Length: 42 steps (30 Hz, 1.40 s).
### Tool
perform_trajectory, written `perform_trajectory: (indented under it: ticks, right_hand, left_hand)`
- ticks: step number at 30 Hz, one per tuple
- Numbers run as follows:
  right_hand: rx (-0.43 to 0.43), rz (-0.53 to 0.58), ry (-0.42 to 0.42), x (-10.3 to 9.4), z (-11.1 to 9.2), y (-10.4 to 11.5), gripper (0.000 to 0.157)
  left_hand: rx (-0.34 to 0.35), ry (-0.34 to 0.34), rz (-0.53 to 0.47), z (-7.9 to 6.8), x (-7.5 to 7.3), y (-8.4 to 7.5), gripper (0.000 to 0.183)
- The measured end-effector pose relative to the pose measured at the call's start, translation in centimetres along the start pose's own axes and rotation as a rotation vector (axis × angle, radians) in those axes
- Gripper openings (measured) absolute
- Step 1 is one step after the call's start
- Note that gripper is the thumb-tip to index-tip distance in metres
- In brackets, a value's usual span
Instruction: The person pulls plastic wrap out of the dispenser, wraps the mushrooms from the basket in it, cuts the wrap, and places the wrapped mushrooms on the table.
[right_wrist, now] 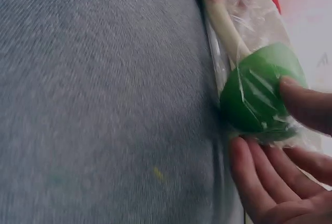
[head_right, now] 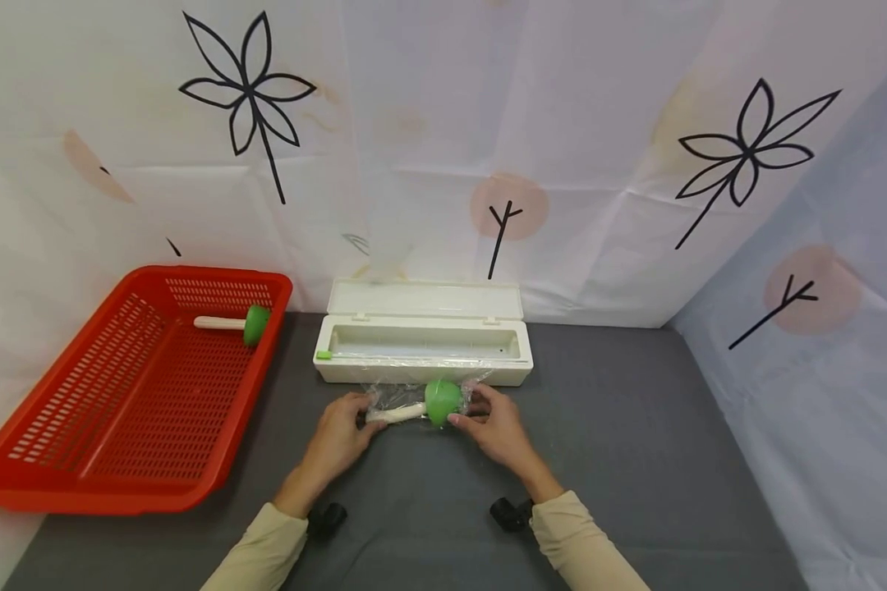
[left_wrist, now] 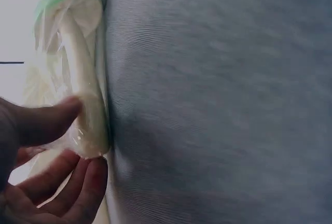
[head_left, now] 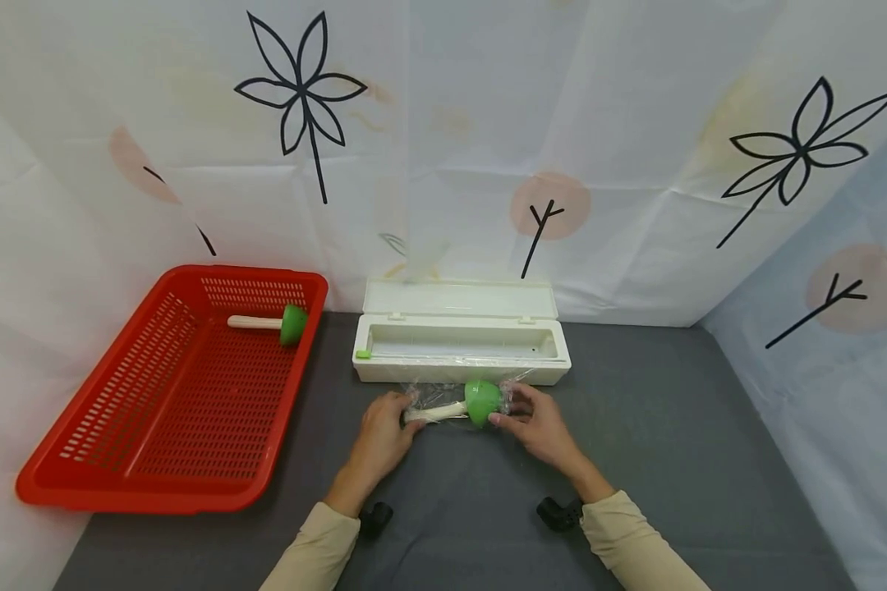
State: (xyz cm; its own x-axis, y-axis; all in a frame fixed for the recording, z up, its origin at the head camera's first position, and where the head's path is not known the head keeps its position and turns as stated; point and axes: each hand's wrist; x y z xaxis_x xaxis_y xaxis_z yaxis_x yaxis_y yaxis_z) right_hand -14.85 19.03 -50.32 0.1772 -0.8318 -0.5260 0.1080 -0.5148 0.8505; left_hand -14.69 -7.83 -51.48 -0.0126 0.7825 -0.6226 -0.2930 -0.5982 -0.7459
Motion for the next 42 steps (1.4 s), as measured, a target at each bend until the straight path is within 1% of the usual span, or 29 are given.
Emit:
perform_trajectory:
  ticks: [2, 4, 6, 9, 11, 13, 16, 22, 24, 28, 32, 36, 42]
  right_hand:
    - [0.008, 0.026, -0.055, 0.2, 0.2, 0.2, 0.046]
    - [0.019, 0.051, -0.092, 0.1, 0.4, 0.5, 0.040]
    - [0.041, 0.085, -0.111, -0.2, 0.5, 0.9, 0.037]
    - [0.062, 0.142, -0.121, -1.0, 0.7, 1.7, 0.035]
    - [0.063, 0.202, -0.122, -1.5, 1.1, 2.3, 0.033]
    - [0.053, 0.249, -0.128, -2.0, 1.5, 2.8, 0.032]
    - [0.035, 0.286, -0.135, -2.8, 2.5, 3.5, 0.032]
    - [0.017, 0.303, -0.142, -4.2, 4.2, 5.2, 0.039]
    - [0.013, 0.289, -0.153, -4.7, 4.6, 5.7, 0.042]
    - [-0.012, 0.285, -0.174, -5.5, 5.1, 6.9, 0.040]
    - [-0.044, 0.304, -0.193, -6.0, 5.3, 7.8, 0.035]
    - [-0.074, 0.311, -0.210, -6.3, 5.3, 8.6, 0.032]
    - [-0.110, 0.260, -0.237, -6.8, 5.2, 9.3, 0.032]
  left_hand:
    - [0.019, -0.049, -0.060, 0.3, 0.0, -0.1, 0.030]
    - [0.042, -0.096, -0.134, 0.6, -0.3, -0.4, 0.021]
    - [0.067, -0.134, -0.208, 0.9, -0.8, -0.8, 0.016]
    - [0.074, -0.171, -0.361, 1.6, -1.8, -1.7, 0.013]
    - [0.058, -0.168, -0.465, 2.3, -2.5, -2.3, 0.017]
    - [0.036, -0.154, -0.559, 3.0, -3.2, -2.9, 0.025]
    - [0.019, -0.139, -0.630, 4.3, -3.9, -3.4, 0.034]
    - [0.041, -0.163, -0.657, 6.7, -4.9, -4.3, 0.033]
    - [0.055, -0.173, -0.665, 7.3, -5.2, -4.7, 0.034]
    - [0.085, -0.187, -0.685, 8.2, -6.0, -5.6, 0.035]
    - [0.105, -0.196, -0.706, 8.8, -6.6, -6.2, 0.034]
    - [0.114, -0.202, -0.727, 9.0, -7.1, -6.8, 0.035]
    - [0.132, -0.211, -0.744, 9.2, -7.5, -7.3, 0.036]
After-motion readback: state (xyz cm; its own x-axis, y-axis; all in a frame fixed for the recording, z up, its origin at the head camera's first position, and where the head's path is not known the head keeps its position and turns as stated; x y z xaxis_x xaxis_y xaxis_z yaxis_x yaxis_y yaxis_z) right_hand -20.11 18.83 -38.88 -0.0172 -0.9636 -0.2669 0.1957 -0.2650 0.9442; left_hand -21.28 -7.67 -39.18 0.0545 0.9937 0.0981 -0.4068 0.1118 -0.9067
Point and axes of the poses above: each hand's wrist, its own z-axis towards the middle knuckle, its own x-axis out of the palm, y = z × x, and after that the axes turned 9 degrees about -z, right-handed
